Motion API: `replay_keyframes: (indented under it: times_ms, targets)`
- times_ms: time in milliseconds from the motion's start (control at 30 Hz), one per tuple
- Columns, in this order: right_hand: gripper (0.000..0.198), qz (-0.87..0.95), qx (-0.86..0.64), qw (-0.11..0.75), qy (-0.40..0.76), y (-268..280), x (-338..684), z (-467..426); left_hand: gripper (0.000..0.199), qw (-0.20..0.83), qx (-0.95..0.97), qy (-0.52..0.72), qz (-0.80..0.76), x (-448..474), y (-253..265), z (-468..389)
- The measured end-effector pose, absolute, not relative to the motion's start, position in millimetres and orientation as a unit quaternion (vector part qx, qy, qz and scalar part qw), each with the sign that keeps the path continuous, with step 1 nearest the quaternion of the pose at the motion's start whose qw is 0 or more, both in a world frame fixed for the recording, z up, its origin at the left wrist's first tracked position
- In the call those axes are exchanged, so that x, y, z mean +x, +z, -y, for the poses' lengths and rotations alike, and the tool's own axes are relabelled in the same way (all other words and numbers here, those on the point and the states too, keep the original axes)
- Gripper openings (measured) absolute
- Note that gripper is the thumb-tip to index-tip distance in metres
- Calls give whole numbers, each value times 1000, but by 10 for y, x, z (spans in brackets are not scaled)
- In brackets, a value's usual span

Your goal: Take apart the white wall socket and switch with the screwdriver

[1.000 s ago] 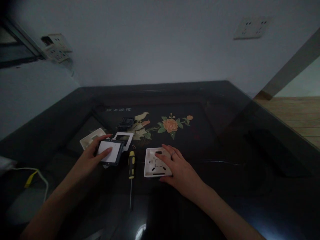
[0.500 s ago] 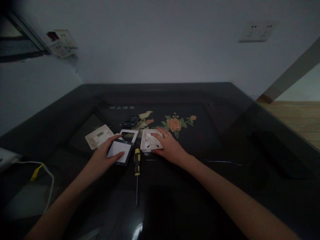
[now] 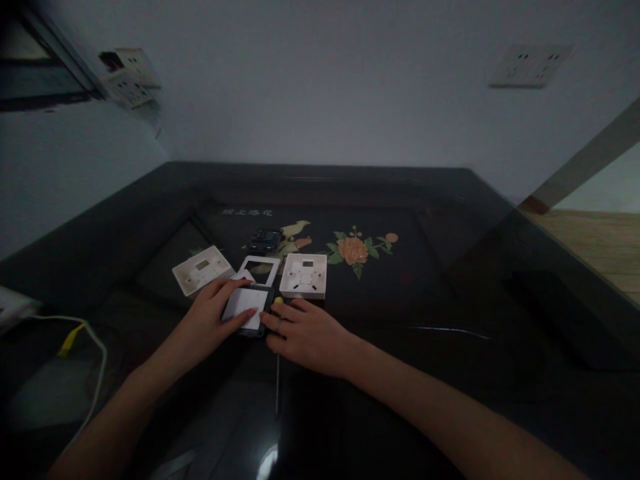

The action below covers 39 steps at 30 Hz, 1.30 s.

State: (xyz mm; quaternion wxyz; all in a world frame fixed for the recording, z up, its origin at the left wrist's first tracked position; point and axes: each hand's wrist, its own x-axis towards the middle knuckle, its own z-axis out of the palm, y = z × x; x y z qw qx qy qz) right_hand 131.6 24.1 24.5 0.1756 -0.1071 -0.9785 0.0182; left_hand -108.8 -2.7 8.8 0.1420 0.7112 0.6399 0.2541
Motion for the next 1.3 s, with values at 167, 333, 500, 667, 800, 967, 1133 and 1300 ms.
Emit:
replay_keyframes:
  times_ms: [167,333,500,667,800,967,1133,1300]
  targets:
    - [19,973,-122,193,45,298,1401,-205,41,143,722,246,-631,-1098,103,31]
    - [16,918,-275,262,116,398,1752,-123,44,170,721,229,-631,-1082,150,52]
    - [29,802,-496,294,158,291,2055,-560,45,187,719,216,-634,-1044,195,61]
    - [31,764,-568,223,211,37,1930,-1159,46,195,720,203,-634,-1024,226,64]
    - [34,772,-559,189,236,-51,1692,-1364,46,193,723,189,-635,-1022,233,53]
    - [33,789,-538,167,245,-51,1535,-1359,43,177,729,167,-640,-1014,185,33]
    - [33,810,-516,146,237,-28,1461,-1307,41,169,734,147,-641,-1035,139,14]
    - [33,832,-493,131,217,20,1386,-1355,47,156,735,136,-645,-1065,119,24]
